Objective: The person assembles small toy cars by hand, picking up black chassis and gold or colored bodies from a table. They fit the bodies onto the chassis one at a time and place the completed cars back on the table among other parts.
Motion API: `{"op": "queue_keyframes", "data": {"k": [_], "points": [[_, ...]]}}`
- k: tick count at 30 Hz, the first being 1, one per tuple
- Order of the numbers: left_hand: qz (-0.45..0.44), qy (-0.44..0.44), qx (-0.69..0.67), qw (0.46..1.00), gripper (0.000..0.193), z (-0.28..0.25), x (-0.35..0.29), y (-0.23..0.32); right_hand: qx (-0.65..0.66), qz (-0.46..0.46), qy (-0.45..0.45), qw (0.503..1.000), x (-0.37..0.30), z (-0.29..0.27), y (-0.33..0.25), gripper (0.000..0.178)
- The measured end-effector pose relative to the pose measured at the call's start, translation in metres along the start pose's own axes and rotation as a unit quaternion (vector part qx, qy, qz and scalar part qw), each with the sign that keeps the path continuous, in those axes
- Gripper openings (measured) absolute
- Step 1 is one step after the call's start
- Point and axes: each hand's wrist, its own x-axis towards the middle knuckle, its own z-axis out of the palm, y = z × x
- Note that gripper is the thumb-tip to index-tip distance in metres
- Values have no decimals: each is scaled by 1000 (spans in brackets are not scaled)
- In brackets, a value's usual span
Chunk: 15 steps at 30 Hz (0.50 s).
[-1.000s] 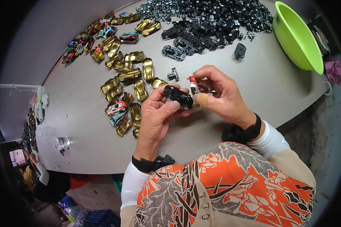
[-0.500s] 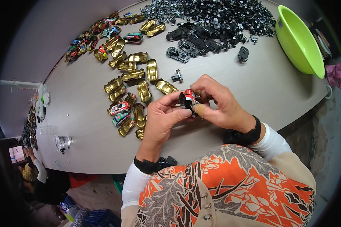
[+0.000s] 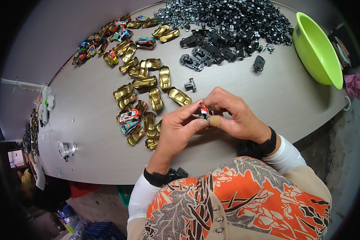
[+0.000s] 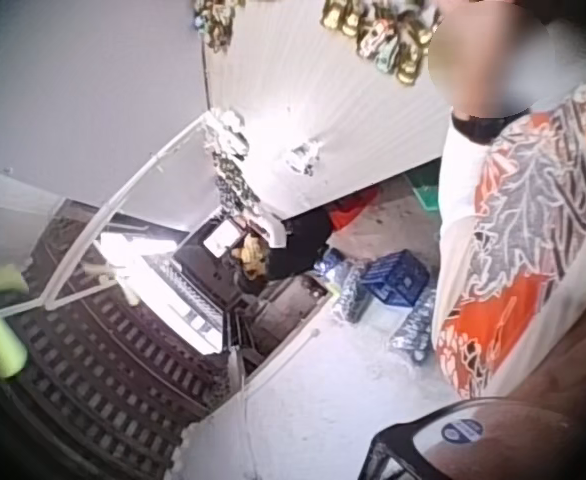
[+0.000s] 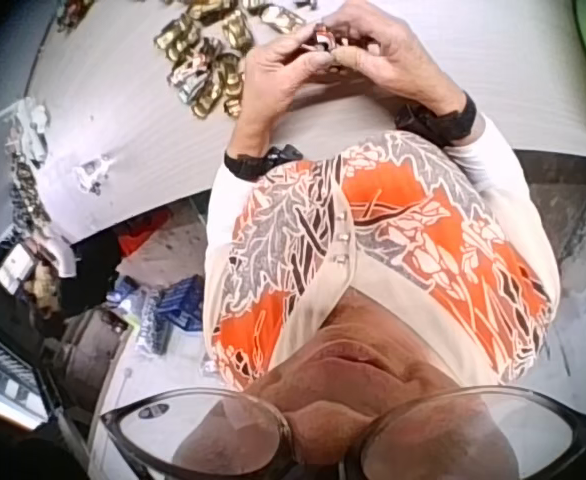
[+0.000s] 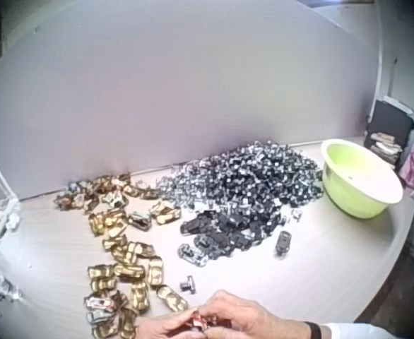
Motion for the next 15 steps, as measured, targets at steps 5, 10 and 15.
{"op": "queue_keyframes", "data": {"k": [5,10,15], "points": [[121,-34,216,968,46,5,0,4,-2,17,34,999,-3,3,7,16],[12,-33,59,998,51,5,-4,5,69,29,60,995,-2,6,-1,17],[8,-8,-42,999,52,9,-4,3,29,-6,67,997,-3,6,3,20]]}}
